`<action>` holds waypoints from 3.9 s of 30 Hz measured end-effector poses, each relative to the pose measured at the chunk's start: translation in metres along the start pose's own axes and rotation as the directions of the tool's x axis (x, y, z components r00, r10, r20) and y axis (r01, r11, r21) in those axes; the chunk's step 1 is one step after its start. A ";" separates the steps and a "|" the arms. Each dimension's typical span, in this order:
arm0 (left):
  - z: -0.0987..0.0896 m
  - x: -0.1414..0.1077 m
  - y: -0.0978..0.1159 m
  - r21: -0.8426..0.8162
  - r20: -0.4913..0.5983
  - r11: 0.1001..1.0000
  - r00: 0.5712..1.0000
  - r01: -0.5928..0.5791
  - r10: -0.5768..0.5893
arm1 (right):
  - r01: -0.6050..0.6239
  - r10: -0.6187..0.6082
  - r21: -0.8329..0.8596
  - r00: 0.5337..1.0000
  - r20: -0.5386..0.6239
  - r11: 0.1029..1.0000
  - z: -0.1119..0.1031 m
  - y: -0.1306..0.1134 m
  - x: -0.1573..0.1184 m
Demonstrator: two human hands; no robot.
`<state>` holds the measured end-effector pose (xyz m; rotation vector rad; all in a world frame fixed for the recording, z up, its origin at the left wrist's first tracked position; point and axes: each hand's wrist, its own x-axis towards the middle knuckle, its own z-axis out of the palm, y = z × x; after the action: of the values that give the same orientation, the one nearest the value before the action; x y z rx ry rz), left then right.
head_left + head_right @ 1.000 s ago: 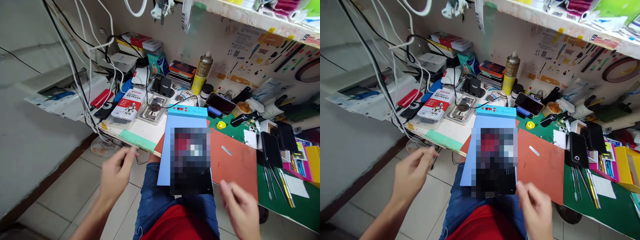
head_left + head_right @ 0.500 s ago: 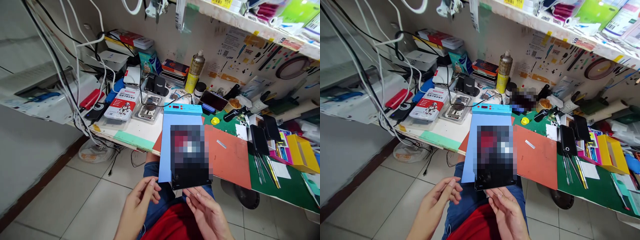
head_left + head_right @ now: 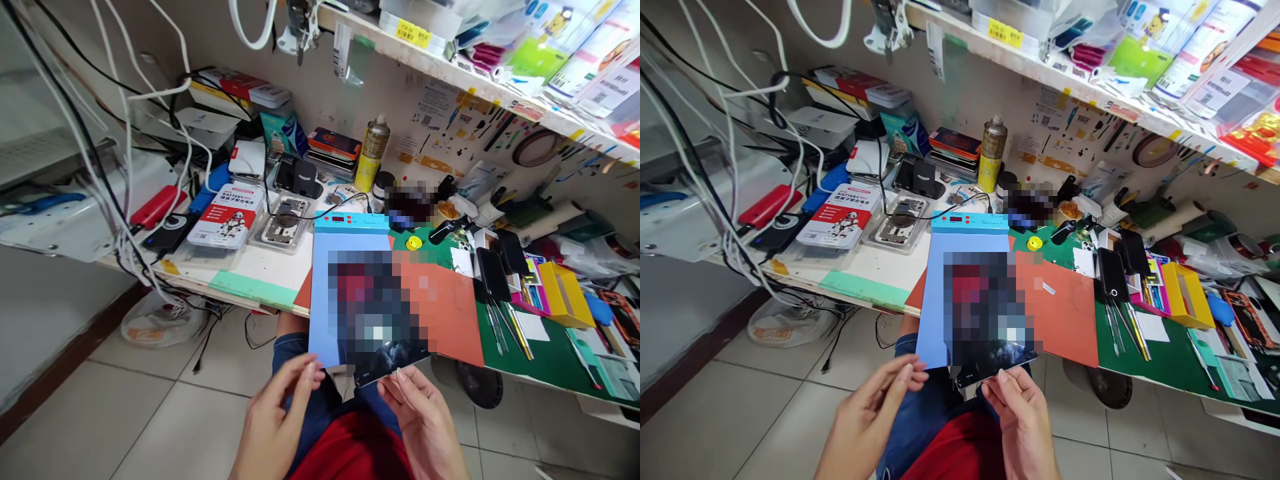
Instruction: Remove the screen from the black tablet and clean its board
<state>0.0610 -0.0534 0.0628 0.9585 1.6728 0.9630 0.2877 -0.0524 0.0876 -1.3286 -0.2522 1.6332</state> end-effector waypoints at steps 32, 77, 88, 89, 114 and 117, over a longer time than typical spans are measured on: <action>0.060 0.191 0.164 0.030 0.168 0.776 0.768 -0.631 0.618 | 0.695 -0.416 -0.717 0.636 0.650 -0.057 0.100 -0.253 0.065; 0.006 0.133 0.206 0.275 0.318 -0.206 -0.114 -0.939 0.941 | 0.341 -0.754 -0.685 -0.125 0.645 -0.643 0.093 -0.150 0.019; 0.003 0.131 0.205 0.267 0.325 -0.198 -0.105 -0.943 0.940 | 0.187 -0.743 -0.721 -0.105 0.661 -0.667 0.108 -0.146 0.012; 0.002 0.130 0.205 0.269 0.321 -0.199 -0.107 -0.942 0.941 | 0.179 -0.742 -0.721 -0.108 0.662 -0.670 0.109 -0.146 0.012; 0.028 0.099 0.209 0.411 0.188 -0.047 0.034 -0.910 0.982 | 0.242 -0.791 -0.763 -0.032 0.611 -0.599 0.112 -0.139 -0.002; 0.037 0.095 0.212 0.395 0.218 -0.084 0.005 -0.915 0.976 | 0.269 -0.803 -0.767 -0.041 0.595 -0.582 0.112 -0.137 -0.004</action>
<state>0.1075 0.1201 0.2145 2.7431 1.0191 1.5789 0.2683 0.0573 0.2247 -1.4930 -1.7581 -0.6611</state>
